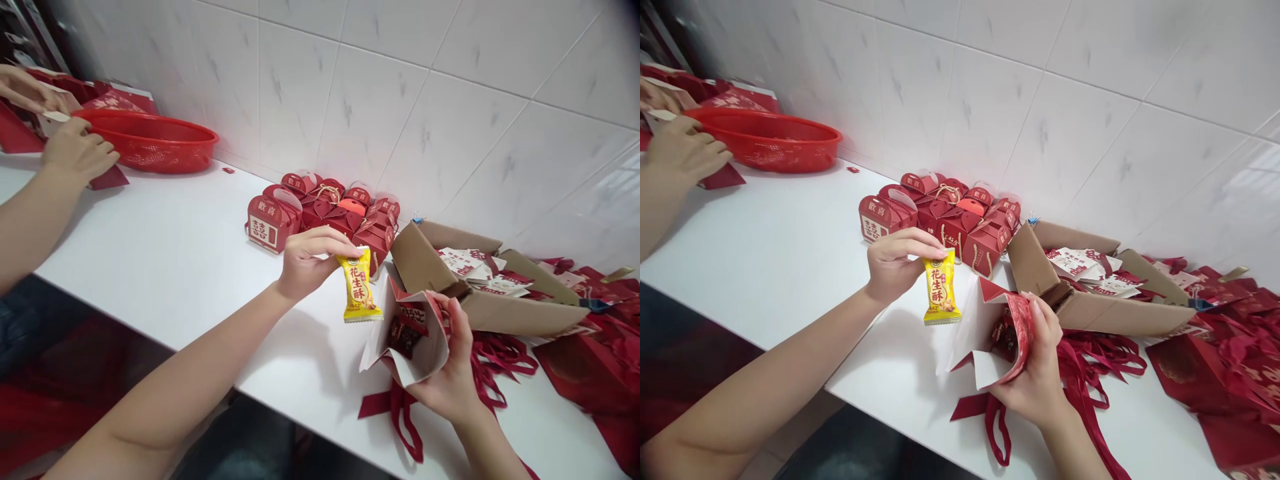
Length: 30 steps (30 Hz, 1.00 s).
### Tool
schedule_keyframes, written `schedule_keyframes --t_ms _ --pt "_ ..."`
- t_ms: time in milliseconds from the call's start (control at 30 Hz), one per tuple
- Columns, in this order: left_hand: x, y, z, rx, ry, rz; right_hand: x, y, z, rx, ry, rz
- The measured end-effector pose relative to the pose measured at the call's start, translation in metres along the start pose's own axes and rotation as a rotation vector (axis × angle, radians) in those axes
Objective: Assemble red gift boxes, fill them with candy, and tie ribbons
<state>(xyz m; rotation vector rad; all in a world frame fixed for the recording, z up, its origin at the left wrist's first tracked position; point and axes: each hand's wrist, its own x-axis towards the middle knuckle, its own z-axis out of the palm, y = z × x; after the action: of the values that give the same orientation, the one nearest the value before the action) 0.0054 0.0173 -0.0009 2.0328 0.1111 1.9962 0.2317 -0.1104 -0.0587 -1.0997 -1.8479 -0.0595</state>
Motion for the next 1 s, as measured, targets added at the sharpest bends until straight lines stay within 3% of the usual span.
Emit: schedule_keyframes --t_ms 200,433,567,800,1000 --pt "-0.001 -0.003 -0.002 0.044 -0.002 -0.029 -0.002 0.001 0.004 -0.011 0.048 -0.004" --pt "-0.010 -0.015 0.000 0.023 -0.077 -0.201 -0.005 0.004 0.008 -0.054 0.100 0.042" --pt "-0.013 -0.019 0.001 0.037 -0.052 -0.246 -0.006 0.007 0.007 -0.114 0.106 0.061" --pt "-0.009 -0.005 0.008 -0.003 0.006 -0.345 0.004 -0.007 0.005 -0.282 0.158 0.081" --pt "-0.004 0.007 0.006 -0.109 0.030 -0.438 0.005 -0.012 0.005 -0.274 0.156 0.115"
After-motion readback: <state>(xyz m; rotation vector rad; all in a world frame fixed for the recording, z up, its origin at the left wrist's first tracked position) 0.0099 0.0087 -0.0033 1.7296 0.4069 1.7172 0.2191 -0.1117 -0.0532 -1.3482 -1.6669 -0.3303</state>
